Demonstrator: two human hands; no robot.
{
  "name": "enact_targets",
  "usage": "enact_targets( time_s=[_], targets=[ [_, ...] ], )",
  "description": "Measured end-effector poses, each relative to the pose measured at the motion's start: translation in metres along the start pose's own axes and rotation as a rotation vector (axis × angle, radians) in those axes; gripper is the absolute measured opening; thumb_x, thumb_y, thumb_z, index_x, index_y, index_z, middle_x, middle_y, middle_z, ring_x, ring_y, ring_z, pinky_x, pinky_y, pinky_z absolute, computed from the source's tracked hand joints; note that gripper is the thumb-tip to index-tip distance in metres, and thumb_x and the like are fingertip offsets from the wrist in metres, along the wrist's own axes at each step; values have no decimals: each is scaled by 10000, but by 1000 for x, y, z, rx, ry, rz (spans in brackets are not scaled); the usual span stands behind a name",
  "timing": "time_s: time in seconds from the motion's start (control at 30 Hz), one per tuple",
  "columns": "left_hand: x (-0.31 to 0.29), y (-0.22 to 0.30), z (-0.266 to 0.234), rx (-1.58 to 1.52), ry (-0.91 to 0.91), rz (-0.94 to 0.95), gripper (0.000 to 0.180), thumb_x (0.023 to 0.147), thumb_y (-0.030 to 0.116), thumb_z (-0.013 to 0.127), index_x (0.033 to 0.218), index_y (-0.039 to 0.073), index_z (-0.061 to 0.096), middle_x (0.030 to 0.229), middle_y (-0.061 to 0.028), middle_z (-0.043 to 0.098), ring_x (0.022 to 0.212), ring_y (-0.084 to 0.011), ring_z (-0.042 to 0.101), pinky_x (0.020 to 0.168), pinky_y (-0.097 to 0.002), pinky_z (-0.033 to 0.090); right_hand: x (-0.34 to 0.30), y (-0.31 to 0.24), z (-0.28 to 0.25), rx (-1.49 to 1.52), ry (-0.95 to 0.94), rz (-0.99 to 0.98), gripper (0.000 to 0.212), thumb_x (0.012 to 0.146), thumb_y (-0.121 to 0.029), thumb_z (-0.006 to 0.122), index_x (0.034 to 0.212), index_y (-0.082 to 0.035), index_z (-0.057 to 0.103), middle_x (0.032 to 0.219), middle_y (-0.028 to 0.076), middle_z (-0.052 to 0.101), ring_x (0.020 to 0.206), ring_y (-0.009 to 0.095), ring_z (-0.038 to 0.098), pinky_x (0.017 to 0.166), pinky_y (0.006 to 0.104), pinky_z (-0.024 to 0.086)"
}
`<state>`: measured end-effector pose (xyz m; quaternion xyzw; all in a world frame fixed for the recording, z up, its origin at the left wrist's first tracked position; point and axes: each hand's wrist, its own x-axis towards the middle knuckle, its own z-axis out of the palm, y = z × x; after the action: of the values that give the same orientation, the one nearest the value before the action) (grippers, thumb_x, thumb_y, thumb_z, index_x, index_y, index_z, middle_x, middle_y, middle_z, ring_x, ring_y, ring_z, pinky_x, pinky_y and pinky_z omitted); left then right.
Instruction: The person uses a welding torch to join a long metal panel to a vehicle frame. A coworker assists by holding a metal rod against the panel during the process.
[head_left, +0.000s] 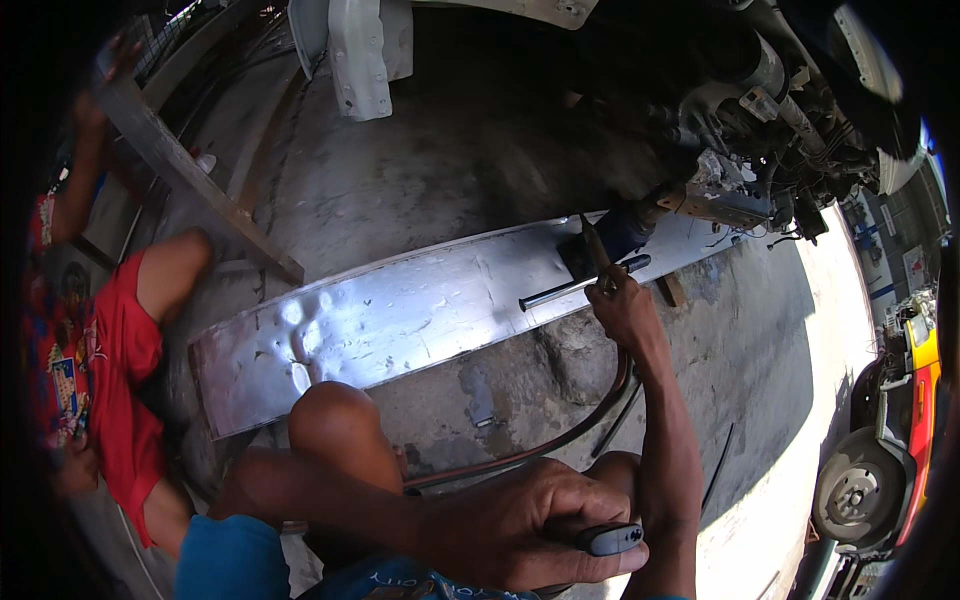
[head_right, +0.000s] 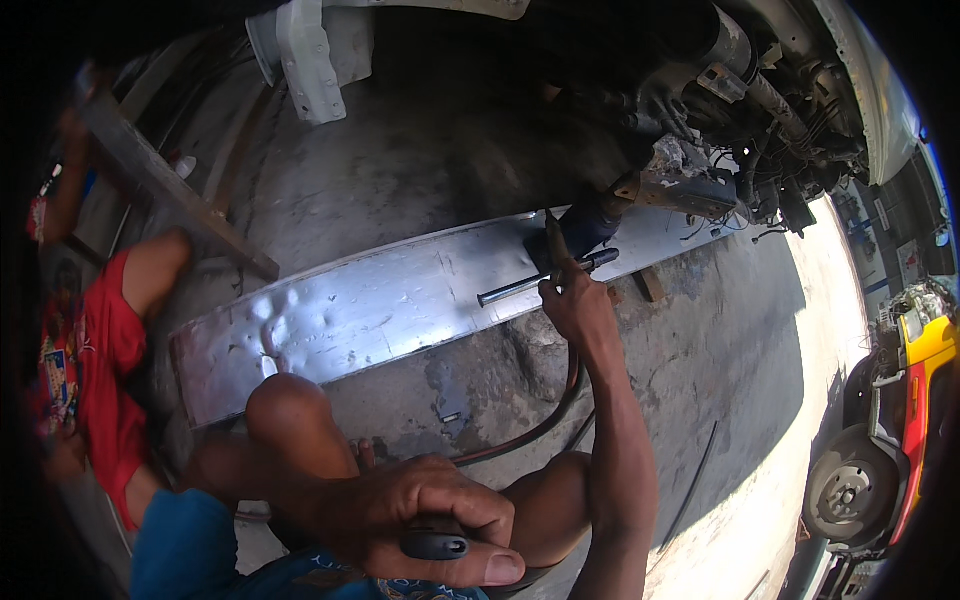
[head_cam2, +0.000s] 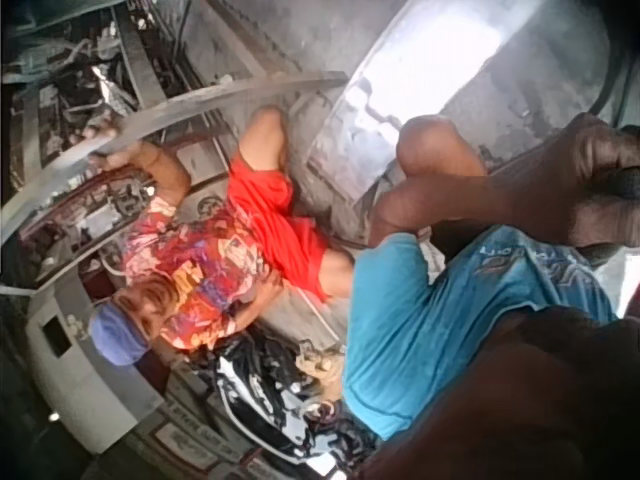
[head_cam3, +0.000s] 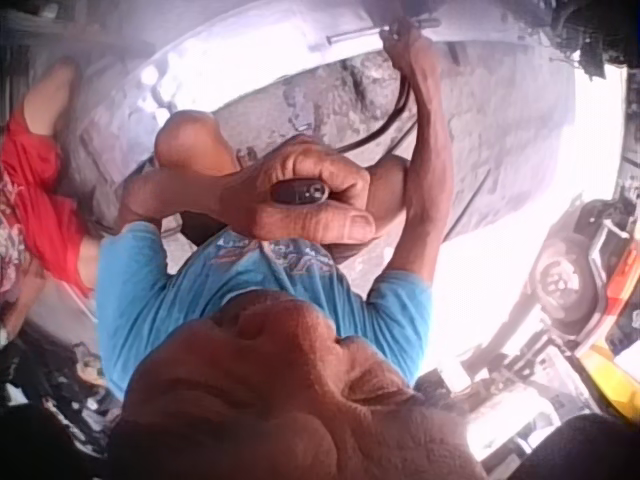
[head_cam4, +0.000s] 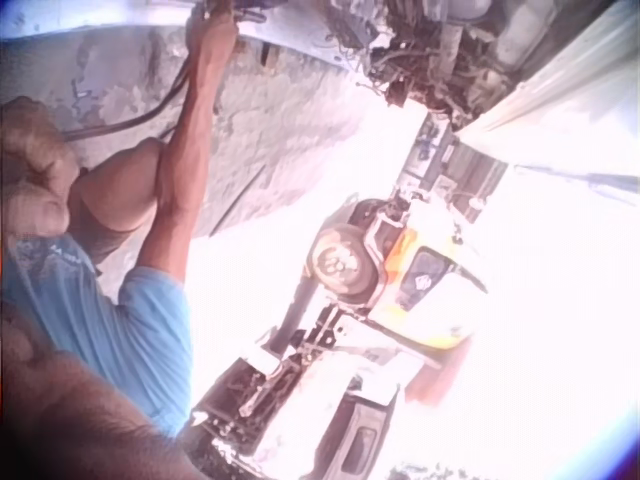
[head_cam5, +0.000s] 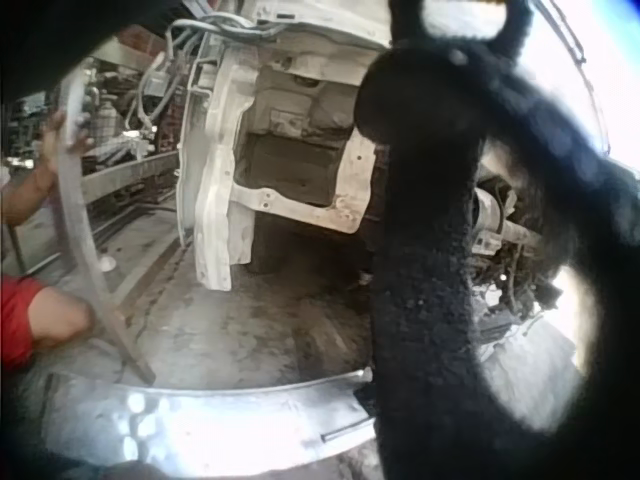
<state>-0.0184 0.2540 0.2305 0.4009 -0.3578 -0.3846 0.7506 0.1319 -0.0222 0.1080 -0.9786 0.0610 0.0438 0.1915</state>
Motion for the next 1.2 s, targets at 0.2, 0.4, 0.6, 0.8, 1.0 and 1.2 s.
enact_targets(
  time_s=[0.2, 0.4, 0.6, 0.8, 1.0, 1.2],
  targets=[
    [31, -20, -3, 471, -49, -146, 349, 986, 266, 726, 817, -32, 655, 587, -144, 596, 511, -200, 580, 540, -405, 433, 6, -9, 4, 52, -39, 6, 562, 923, -378, 692, 1375, -46, 647, 1023, 287, 750, 917, 412, 750, 844, 475, 586],
    [43, -34, -11, 478, 110, 60, 306, 957, 251, 738, 841, -25, 670, 637, -153, 661, 536, -266, 666, 546, -431, 474, 6, -19, -9, 57, -69, 42, 526, 926, -356, 686, 1354, -50, 665, 1121, 314, 738, 1110, 482, 707, 947, 505, 558],
    [44, -61, -35, 866, 407, 532, 331, 965, 297, 756, 783, 46, 639, 678, -71, 621, 602, -226, 664, 559, -372, 525, 30, -36, -24, -79, -158, 40, 480, 929, -382, 693, 1285, -61, 687, 1029, 291, 757, 1004, 460, 746, 851, 498, 589],
    [53, -67, -49, 1146, 599, 799, 344, 927, 365, 772, 772, 94, 629, 695, -13, 557, 619, -165, 629, 549, -311, 516, 54, -66, -53, -325, -165, -90, 428, 959, -367, 707, 1246, -51, 695, 847, 189, 769, 720, 298, 772, 686, 420, 603],
    [51, -63, -48, 1103, 638, 809, 358, 923, 373, 751, 778, 71, 628, 696, -31, 567, 633, -172, 627, 568, -316, 506, 119, -50, -50, -559, -154, -630, 334, 991, -316, 681, 1165, -31, 696, 776, 142, 728, 672, 292, 741, 640, 416, 581],
    [45, -58, -60, 1083, 608, 758, 394, 1006, 365, 671, 788, 38, 640, 673, -76, 606, 624, -218, 645, 573, -357, 520, 121, -121, -60, -455, -423, -30, 302, 985, -328, 686, 1140, -70, 693, 808, 84, 729, 616, 158, 677, 533, 356, 515]
  ],
)
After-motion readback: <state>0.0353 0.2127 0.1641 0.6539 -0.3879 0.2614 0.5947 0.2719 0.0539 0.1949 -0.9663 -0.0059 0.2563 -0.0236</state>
